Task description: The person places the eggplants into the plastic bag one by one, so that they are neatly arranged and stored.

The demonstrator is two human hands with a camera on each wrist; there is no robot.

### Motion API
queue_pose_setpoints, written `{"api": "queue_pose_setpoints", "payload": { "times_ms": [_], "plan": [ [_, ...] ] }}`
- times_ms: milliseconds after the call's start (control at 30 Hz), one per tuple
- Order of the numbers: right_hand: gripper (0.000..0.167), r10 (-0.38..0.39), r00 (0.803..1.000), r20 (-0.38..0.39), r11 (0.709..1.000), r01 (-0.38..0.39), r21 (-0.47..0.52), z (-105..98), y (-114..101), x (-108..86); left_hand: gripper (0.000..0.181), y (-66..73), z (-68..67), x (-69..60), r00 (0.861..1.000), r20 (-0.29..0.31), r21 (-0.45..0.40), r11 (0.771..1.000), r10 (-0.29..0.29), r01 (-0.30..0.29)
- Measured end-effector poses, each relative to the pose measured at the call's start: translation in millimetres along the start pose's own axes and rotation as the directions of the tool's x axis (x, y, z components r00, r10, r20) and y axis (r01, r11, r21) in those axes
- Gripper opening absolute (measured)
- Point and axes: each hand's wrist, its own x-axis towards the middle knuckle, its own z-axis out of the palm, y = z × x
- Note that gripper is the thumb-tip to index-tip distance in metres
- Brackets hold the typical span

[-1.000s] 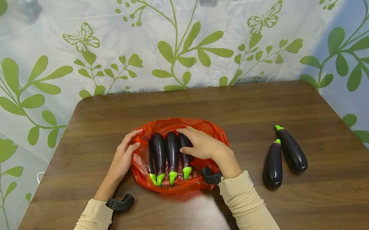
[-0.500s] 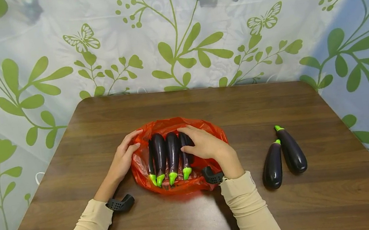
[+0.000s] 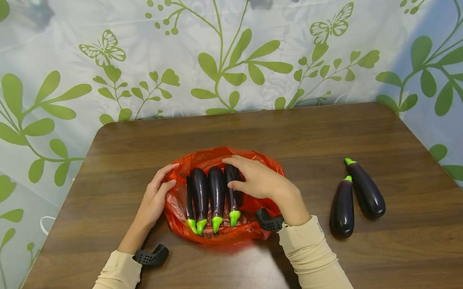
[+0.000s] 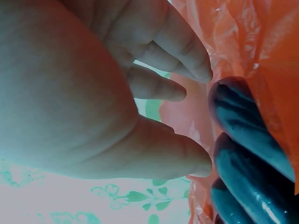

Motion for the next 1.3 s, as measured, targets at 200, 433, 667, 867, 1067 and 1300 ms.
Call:
{"api": "queue_pose_setpoints", "payload": {
  "times_ms": [200, 433, 667, 867, 1067, 1300],
  "plan": [
    [0.067, -0.001, 1.000, -0.007, 1.000, 0.001, 0.015, -1, 0, -1.3, 0.042, 0.4, 0.4, -0.2, 1.000, 0.002, 0.001, 1.000, -0.004, 0.004],
    [0.063, -0.002, 1.000, -0.030, 1.000, 0.003, 0.020, -4, -1, -4.0, 0.042, 0.8, 0.6, -0.9, 1.000, 0.004, -0.007, 1.000, -0.007, 0.007],
    [0.060, -0.016, 0.999, -0.049, 0.999, 0.019, 0.046, -9, -3, -6.9, 0.041, 0.8, 0.5, -1.1, 1.000, 0.007, -0.009, 1.000, -0.002, 0.002],
    [0.058, -0.029, 0.998, -0.055, 0.998, 0.032, 0.059, -11, -5, -9.5, 0.041, 0.1, 0.3, -1.3, 1.000, 0.014, -0.010, 1.000, -0.008, 0.008],
    [0.057, -0.021, 0.998, -0.056, 0.997, 0.025, 0.071, -14, -5, -11.8, 0.041, 0.2, 0.4, -1.5, 1.000, 0.013, -0.011, 1.000, -0.010, 0.010],
    [0.058, -0.005, 0.998, -0.062, 0.998, 0.009, 0.066, -19, -7, -16.2, 0.042, 0.6, 0.7, -1.5, 1.000, 0.008, -0.002, 1.000, -0.016, 0.016]
  ]
}}
